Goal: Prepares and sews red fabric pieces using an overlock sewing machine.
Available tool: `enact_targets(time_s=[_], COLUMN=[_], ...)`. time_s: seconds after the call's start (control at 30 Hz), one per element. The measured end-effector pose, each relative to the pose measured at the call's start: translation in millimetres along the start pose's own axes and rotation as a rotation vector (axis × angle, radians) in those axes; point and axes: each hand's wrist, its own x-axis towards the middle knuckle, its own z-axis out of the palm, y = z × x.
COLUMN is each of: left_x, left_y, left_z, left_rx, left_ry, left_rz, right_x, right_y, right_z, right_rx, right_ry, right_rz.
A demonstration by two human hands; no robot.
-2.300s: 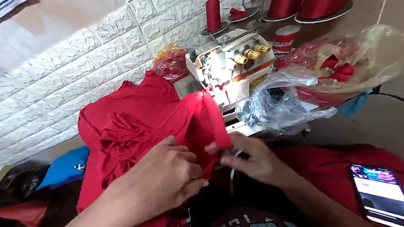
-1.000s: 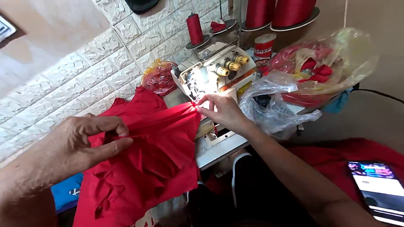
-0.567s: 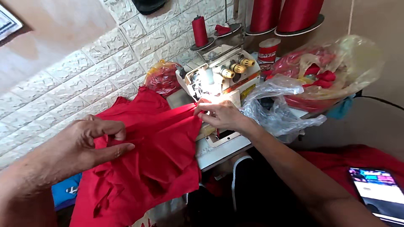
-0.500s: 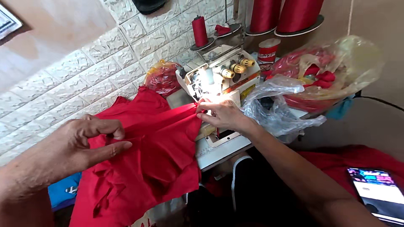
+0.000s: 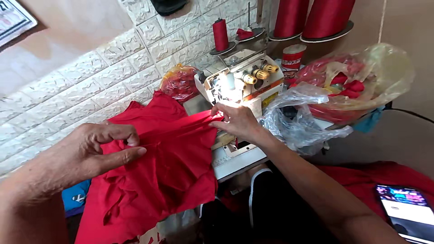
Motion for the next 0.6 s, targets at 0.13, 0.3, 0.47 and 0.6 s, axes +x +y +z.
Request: enact_targets(time_s=[0.13, 0.3, 0.47, 0.6], left_x=[-1.2, 0.6, 2.6, 3.2], left_y=[0.6, 0.0, -2.2, -4.8], left_z=[-2.1, -1.6, -2.8, -3.5], left_rx=[0.001, -0.009, -0.023, -0.069], left_ry=[0.002, 0.001, 0.005, -0.008], left_rz=[-0.024, -0.062, -0.075, -0.096], right_x=[0.7, 0.4, 3.9, 3.2], right_y=[6.1, 12.8, 20.2, 22.1], right_z=[3.8, 5.5, 7.8, 6.7], right_rx=[-0.019, -0.023, -0.037, -0.040], right_ry=[0.033, 0.041, 0.045, 0.047], right_rz=[-0.116, -0.179, -0.284, -0.294])
